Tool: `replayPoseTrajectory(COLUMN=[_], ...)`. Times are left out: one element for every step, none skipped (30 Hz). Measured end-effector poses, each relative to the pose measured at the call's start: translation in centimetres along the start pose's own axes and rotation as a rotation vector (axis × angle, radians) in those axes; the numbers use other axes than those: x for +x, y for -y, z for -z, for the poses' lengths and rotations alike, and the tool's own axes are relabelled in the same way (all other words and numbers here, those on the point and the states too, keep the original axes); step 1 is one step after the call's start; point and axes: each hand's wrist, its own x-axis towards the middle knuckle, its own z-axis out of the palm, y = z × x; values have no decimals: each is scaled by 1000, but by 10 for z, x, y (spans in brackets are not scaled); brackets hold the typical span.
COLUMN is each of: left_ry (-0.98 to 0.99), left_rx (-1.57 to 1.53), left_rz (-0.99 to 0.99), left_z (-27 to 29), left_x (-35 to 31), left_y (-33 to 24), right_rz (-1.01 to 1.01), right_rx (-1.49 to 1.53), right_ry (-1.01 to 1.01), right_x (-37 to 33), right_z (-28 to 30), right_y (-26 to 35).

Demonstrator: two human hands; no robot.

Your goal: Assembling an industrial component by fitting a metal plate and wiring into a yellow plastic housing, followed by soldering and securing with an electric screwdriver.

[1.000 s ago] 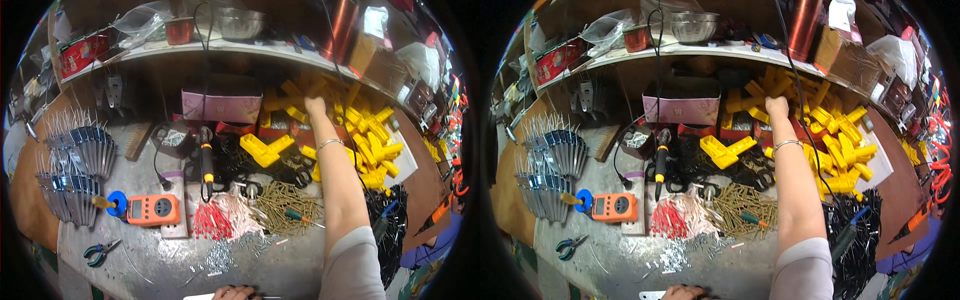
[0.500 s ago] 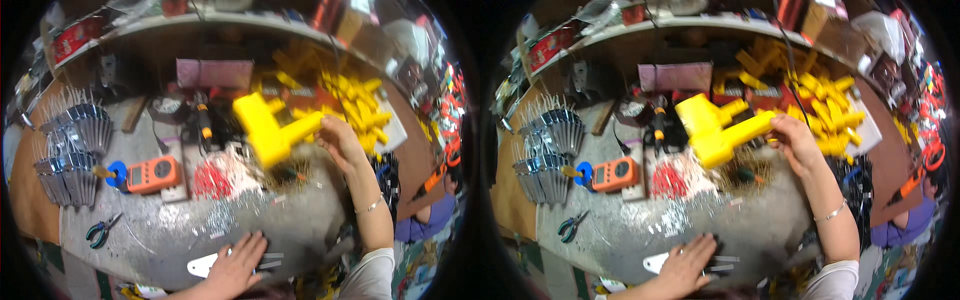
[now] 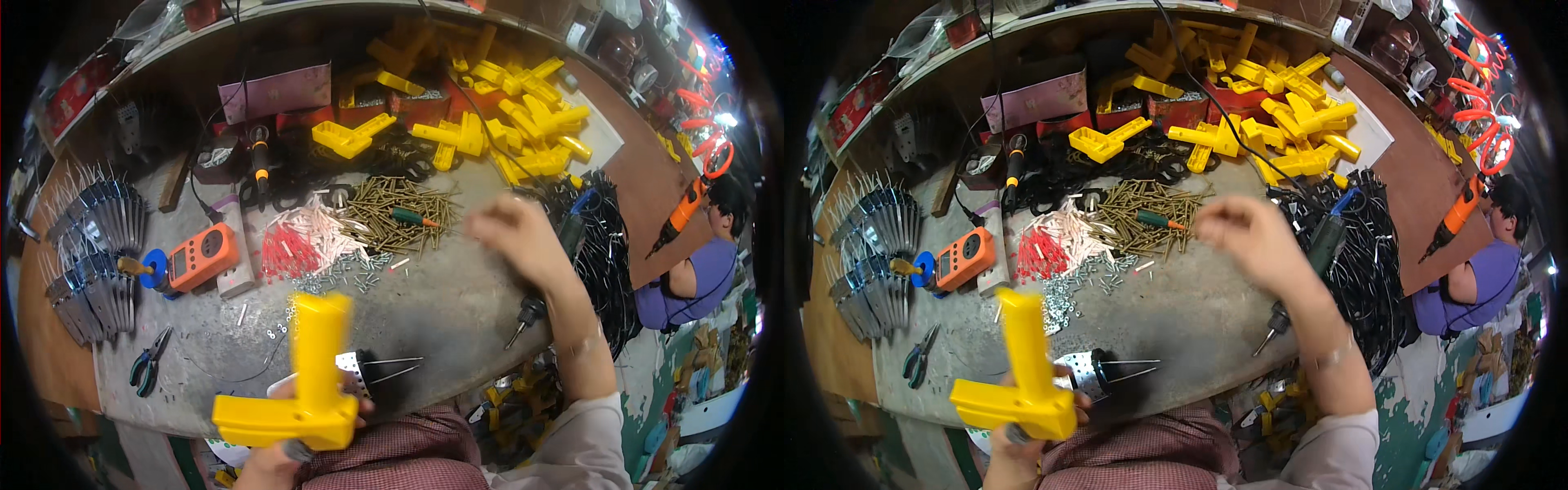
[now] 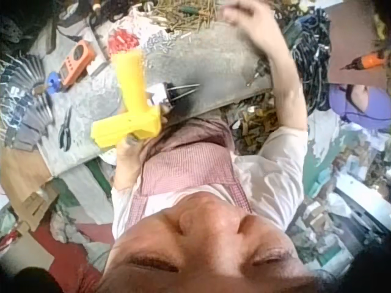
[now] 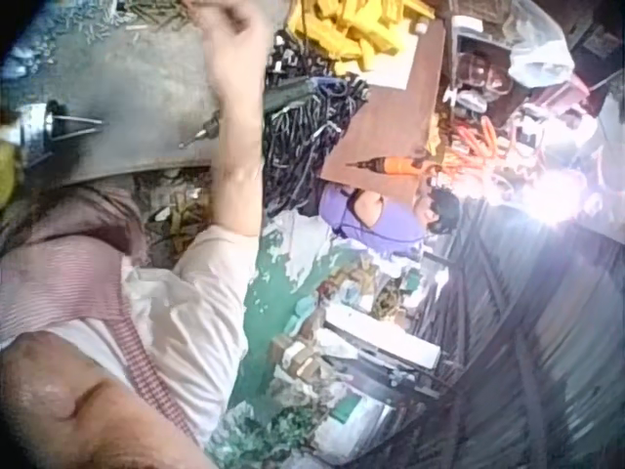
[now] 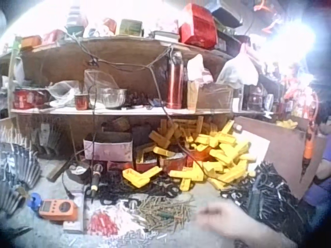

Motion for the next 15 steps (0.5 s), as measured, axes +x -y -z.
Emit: replayPoseTrajectory(left_ry=[-31,-101,-96,-145,-204,-204,-200,-186,-180,-213,-208,-243,-277,-278,-298], left_rx=[-17,15,19,73,128,141,140,155,170,170,169,188,207,202,228], left_rz=[-106,-85,-92,-98,-106,-47,-50,-24,-4,-58,-63,-86,-108,-113,-78], left_z=[-7,-3,-4,-5,-6,-6,-4,-1,1,-3,-4,-5,-4,-1,5], left_x=[3,3,3,2,1,2,4,5,6,8,10,10,11,12,13], left_y=[-2,1,4,5,6,4,4,4,4,6,6,6,7,8,8], right_rz=[-8,85,105,124,134,309,479,467,475,449,421,455,459,362,261], right_rx=[-370,-611,-772,-936,-933,-910,-885,-997,-998,-1021,-1045,-1020,-1024,-962,-901], right_ry=[-167,-228,-234,-241,-240,-171,-103,-51,-51,9,67,38,42,40,32], right_x=[30,56,80,98,115,128,137,139,145,149,152,150,148,146,145], right_z=[19,33,36,38,35,32,31,32,32,35,38,36,36,36,37], right_y=[-27,-64,-87,-99,-106,-106,-108,-112,-113,-114,-116,-114,-110,-106,-104])
